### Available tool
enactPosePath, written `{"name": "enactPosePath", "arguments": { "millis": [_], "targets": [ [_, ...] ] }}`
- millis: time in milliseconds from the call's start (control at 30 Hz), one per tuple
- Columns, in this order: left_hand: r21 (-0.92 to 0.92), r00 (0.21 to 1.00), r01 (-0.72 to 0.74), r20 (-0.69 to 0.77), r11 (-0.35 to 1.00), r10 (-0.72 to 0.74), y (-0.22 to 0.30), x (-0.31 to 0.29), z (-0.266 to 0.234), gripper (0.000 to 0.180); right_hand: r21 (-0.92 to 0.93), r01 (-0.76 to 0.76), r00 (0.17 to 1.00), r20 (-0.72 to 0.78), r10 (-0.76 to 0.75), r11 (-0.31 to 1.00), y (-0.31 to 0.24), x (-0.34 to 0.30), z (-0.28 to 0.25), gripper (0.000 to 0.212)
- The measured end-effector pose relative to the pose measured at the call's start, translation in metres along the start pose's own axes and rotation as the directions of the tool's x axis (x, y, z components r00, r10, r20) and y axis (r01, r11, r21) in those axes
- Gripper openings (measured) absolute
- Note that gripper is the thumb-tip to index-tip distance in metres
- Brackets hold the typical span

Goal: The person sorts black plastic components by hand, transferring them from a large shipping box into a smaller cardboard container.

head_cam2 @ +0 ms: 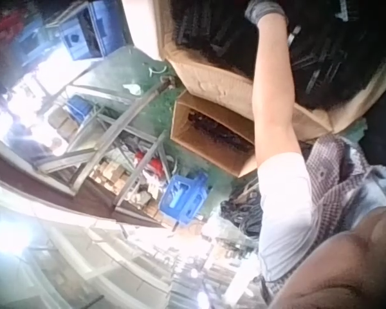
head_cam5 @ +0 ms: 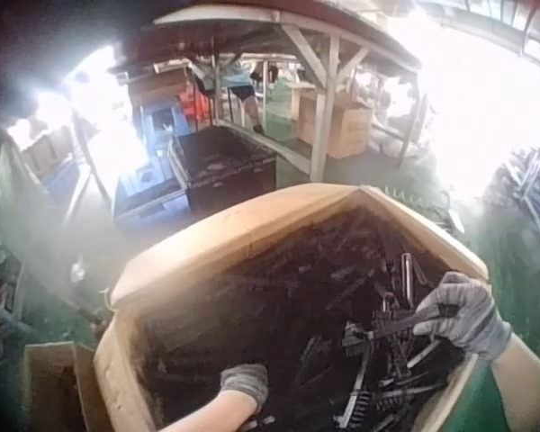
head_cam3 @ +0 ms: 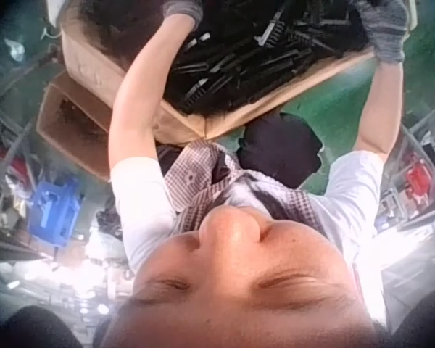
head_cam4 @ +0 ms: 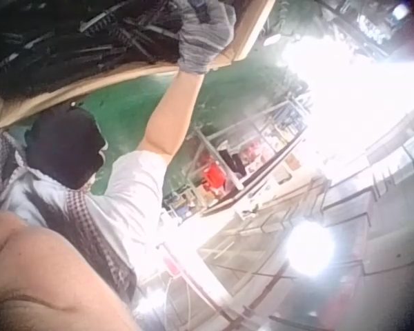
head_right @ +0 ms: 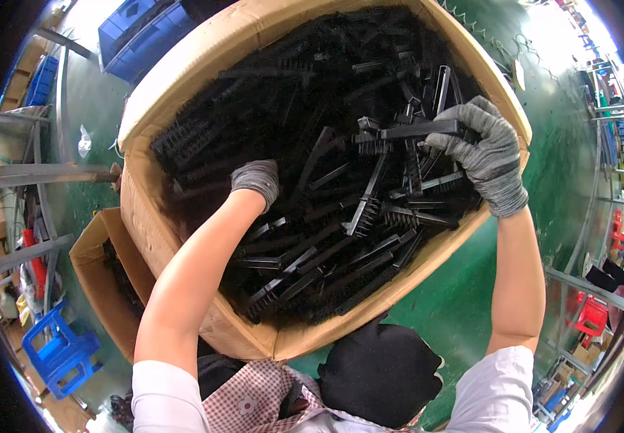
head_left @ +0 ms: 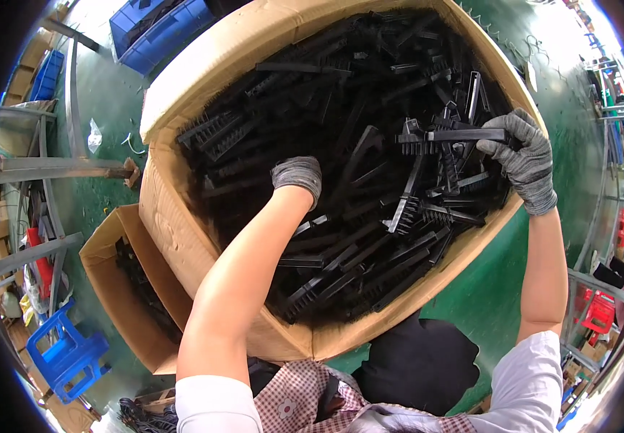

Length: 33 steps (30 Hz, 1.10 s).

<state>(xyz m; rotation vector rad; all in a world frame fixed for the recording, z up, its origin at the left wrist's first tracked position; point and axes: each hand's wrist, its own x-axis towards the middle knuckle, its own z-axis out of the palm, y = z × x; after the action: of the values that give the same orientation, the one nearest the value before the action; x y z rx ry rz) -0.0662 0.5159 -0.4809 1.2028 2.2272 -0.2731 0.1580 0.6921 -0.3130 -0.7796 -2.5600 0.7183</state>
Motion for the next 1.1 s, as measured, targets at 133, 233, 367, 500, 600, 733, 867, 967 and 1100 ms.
{"name": "enactPosePath", "arguments": {
  "millis": [133,233,367,500,600,733,867,967,1100],
  "targets": [
    [0.013,0.999,0.032,-0.003,0.999,-0.032,-0.001,-0.001,-0.004,0.016,0.021,-0.074,0.989,-0.125,0.076,0.997,-0.009,-0.010,0.001,0.022],
    [-0.001,0.990,0.024,0.138,1.000,-0.023,-0.008,0.000,-0.020,0.022,0.183,-0.107,0.967,-0.211,0.145,0.977,-0.003,-0.010,-0.001,0.017],
    [-0.033,0.988,-0.112,0.103,0.993,0.115,-0.015,-0.023,-0.053,0.034,0.467,-0.238,0.841,-0.340,0.421,0.852,0.009,-0.009,-0.016,0.016],
    [-0.045,0.986,-0.166,0.012,0.985,0.167,-0.032,-0.061,-0.091,0.035,0.746,-0.084,0.754,-0.385,0.532,0.660,0.012,-0.015,-0.035,0.017],
    [-0.187,0.960,-0.247,-0.179,0.951,0.214,-0.053,-0.086,-0.115,0.031,0.802,0.010,0.868,-0.303,0.393,0.597,-0.003,-0.016,-0.051,0.018],
    [-0.406,0.900,-0.289,-0.425,0.867,0.101,-0.081,-0.128,-0.146,0.035,0.638,-0.068,0.828,-0.392,0.400,0.767,-0.042,-0.006,-0.026,0.017],
    [-0.413,0.723,-0.408,-0.691,0.814,0.012,-0.132,-0.177,-0.151,0.034,0.661,-0.015,0.848,-0.389,0.360,0.750,-0.069,-0.001,-0.004,0.019],
    [-0.719,0.586,-0.522,-0.693,0.459,-0.419,-0.153,-0.221,-0.129,0.036,0.696,-0.070,0.909,-0.251,0.334,0.714,-0.090,-0.002,0.024,0.022],
    [-0.721,0.522,-0.658,-0.645,0.218,-0.558,-0.216,-0.287,-0.096,0.035,0.761,-0.060,0.991,-0.031,0.128,0.646,-0.150,-0.005,0.063,0.027]
  ]
}}
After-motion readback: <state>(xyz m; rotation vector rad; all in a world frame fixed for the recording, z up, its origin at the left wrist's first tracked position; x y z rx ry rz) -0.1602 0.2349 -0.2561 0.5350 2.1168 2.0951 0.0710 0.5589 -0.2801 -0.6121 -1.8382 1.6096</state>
